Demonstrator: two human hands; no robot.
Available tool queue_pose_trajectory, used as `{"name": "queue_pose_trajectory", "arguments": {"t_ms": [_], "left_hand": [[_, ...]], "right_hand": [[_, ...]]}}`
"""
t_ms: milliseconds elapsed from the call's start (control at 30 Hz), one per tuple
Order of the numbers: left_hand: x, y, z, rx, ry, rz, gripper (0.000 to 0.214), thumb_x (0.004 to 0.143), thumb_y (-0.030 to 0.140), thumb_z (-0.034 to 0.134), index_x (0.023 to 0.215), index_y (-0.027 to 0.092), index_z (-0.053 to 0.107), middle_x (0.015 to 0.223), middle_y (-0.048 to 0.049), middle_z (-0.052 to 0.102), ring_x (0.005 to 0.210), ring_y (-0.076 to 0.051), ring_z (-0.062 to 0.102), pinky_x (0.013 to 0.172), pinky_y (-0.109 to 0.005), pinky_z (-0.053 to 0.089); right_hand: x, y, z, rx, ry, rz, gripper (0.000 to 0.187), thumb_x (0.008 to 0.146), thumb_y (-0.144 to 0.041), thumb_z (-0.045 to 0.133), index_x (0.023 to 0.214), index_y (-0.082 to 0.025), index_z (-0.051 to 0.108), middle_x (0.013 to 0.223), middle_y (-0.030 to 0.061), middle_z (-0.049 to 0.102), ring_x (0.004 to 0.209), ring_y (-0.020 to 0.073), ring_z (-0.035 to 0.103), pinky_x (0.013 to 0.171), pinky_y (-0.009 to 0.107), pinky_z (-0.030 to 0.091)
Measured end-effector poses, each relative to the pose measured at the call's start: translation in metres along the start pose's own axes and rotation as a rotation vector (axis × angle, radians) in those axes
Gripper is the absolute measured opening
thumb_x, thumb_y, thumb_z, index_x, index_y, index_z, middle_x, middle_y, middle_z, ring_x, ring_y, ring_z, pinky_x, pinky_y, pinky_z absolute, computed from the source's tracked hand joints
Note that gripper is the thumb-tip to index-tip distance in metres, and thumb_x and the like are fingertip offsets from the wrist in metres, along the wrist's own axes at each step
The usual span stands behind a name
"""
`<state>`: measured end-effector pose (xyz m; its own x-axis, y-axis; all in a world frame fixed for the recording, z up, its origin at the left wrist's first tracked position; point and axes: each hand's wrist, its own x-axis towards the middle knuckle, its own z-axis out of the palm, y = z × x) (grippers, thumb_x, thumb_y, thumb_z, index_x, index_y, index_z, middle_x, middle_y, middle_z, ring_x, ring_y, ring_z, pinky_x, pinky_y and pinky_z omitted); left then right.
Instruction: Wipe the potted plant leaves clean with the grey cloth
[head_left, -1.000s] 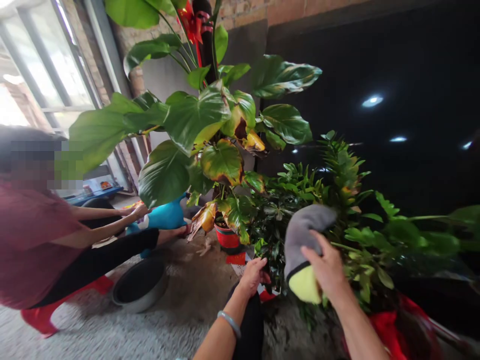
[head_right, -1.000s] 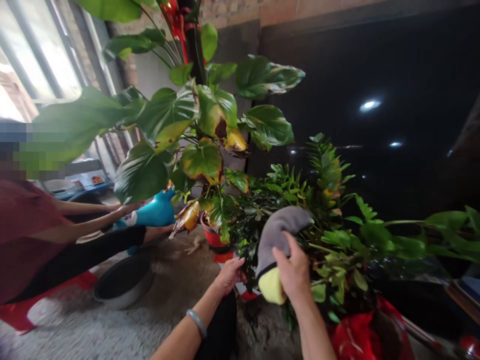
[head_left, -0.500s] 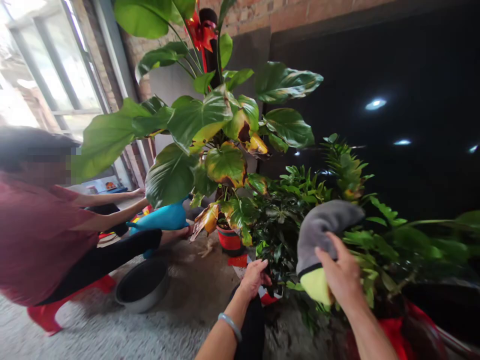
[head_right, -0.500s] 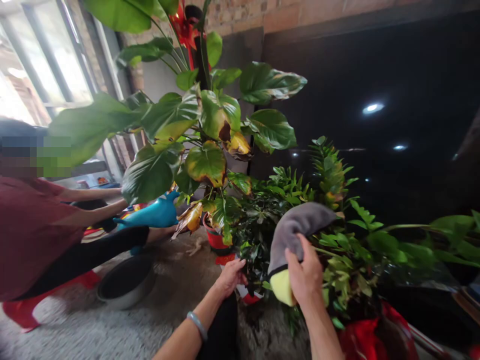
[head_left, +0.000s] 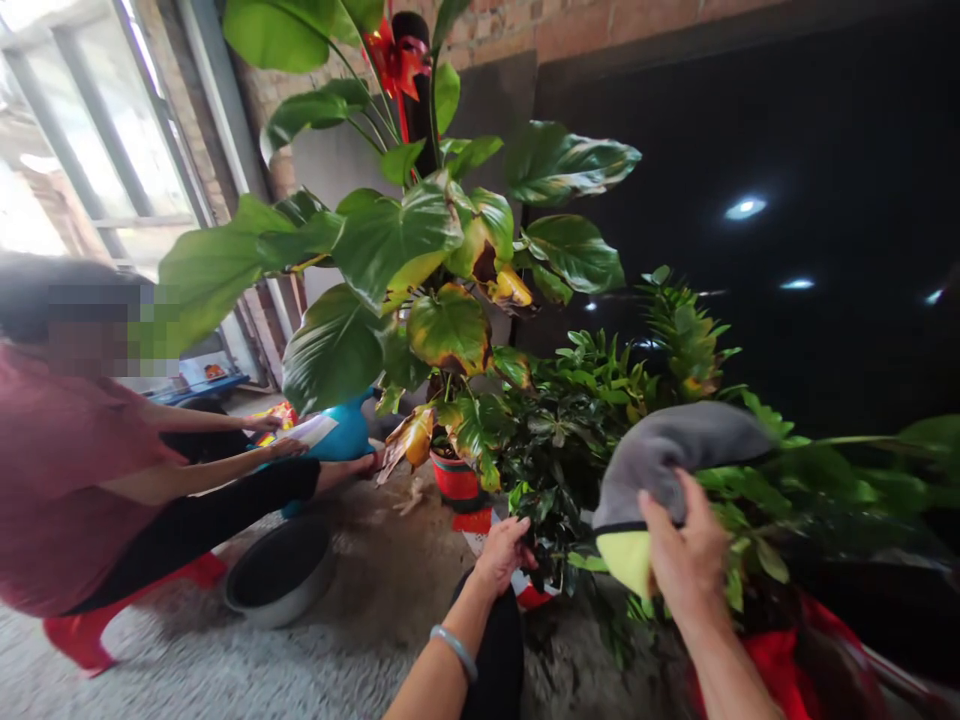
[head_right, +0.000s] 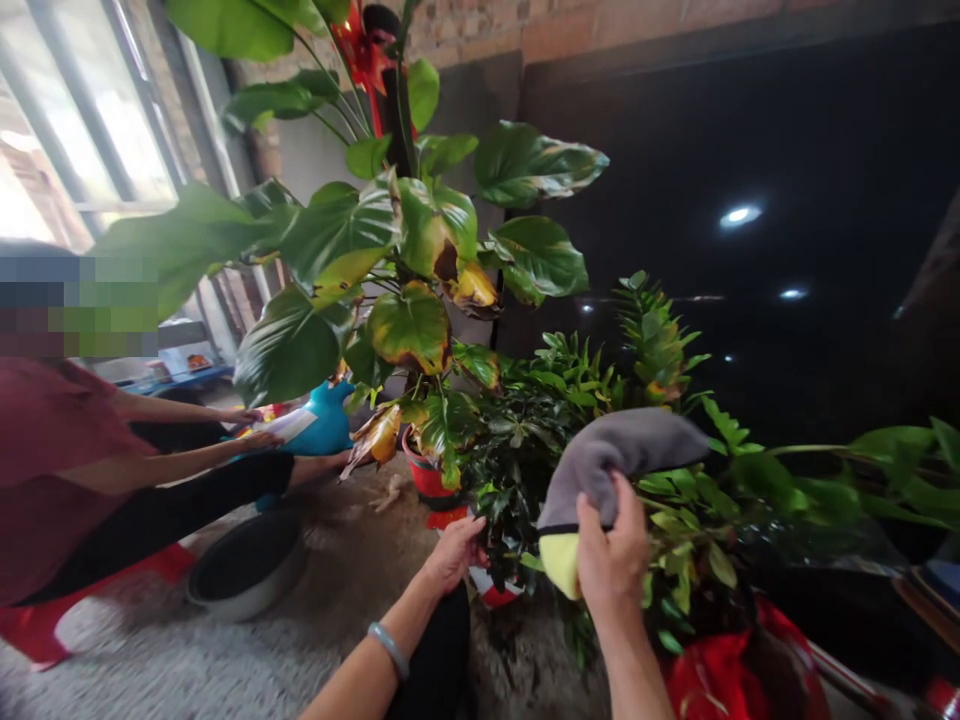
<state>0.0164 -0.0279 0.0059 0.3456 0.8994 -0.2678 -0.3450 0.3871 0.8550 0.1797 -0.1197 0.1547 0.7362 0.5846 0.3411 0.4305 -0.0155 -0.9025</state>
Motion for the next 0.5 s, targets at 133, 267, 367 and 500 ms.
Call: {"name": "queue_pose_trajectory", "arguments": {"t_ms": [133, 267, 367, 500], "left_hand": [[-0.001, 0.001, 0.000, -0.047, 0.043, -0.005, 0.046, 0.047, 0.052, 0.081, 0.061, 0.017, 0.054, 0.050, 0.0023, 0.055, 0.044, -0.012, 0.049, 0.050, -0.027, 0.038], [0.000, 0.004, -0.003, -0.043, 0.072, 0.005, 0.045, 0.046, 0.051, 0.081, 0.059, 0.018, 0.053, 0.047, 0.0028, 0.053, 0.039, -0.010, 0.045, 0.045, -0.025, 0.033], [-0.001, 0.006, -0.002, -0.014, 0.040, 0.021, 0.045, 0.047, 0.053, 0.078, 0.058, 0.018, 0.052, 0.044, 0.0033, 0.053, 0.033, -0.008, 0.039, 0.043, -0.026, 0.032], [-0.003, 0.005, 0.002, 0.003, 0.047, 0.023, 0.041, 0.053, 0.051, 0.076, 0.058, 0.019, 0.051, 0.046, 0.0037, 0.054, 0.034, -0.008, 0.039, 0.045, -0.026, 0.035]], "right_hand": [[-0.040, 0.045, 0.020, 0.036, -0.597, 0.034, 0.049, 0.051, -0.041, 0.050, 0.090, -0.019, 0.070, 0.090, 0.0110, 0.074, 0.090, 0.0327, 0.068, 0.087, 0.044, 0.050], [-0.058, 0.045, -0.016, 0.045, -0.502, 0.084, 0.051, 0.056, -0.047, 0.057, 0.098, -0.021, 0.070, 0.104, 0.0108, 0.073, 0.102, 0.0327, 0.065, 0.090, 0.042, 0.050], [-0.030, 0.008, -0.032, -0.002, -0.116, 0.070, 0.064, 0.058, -0.056, 0.059, 0.110, -0.020, 0.067, 0.108, 0.0133, 0.071, 0.102, 0.0361, 0.064, 0.088, 0.047, 0.049], [-0.004, -0.014, -0.003, -0.014, -0.057, 0.017, 0.063, 0.061, -0.048, 0.055, 0.114, -0.015, 0.065, 0.103, 0.0152, 0.071, 0.098, 0.0341, 0.065, 0.087, 0.045, 0.049]]}}
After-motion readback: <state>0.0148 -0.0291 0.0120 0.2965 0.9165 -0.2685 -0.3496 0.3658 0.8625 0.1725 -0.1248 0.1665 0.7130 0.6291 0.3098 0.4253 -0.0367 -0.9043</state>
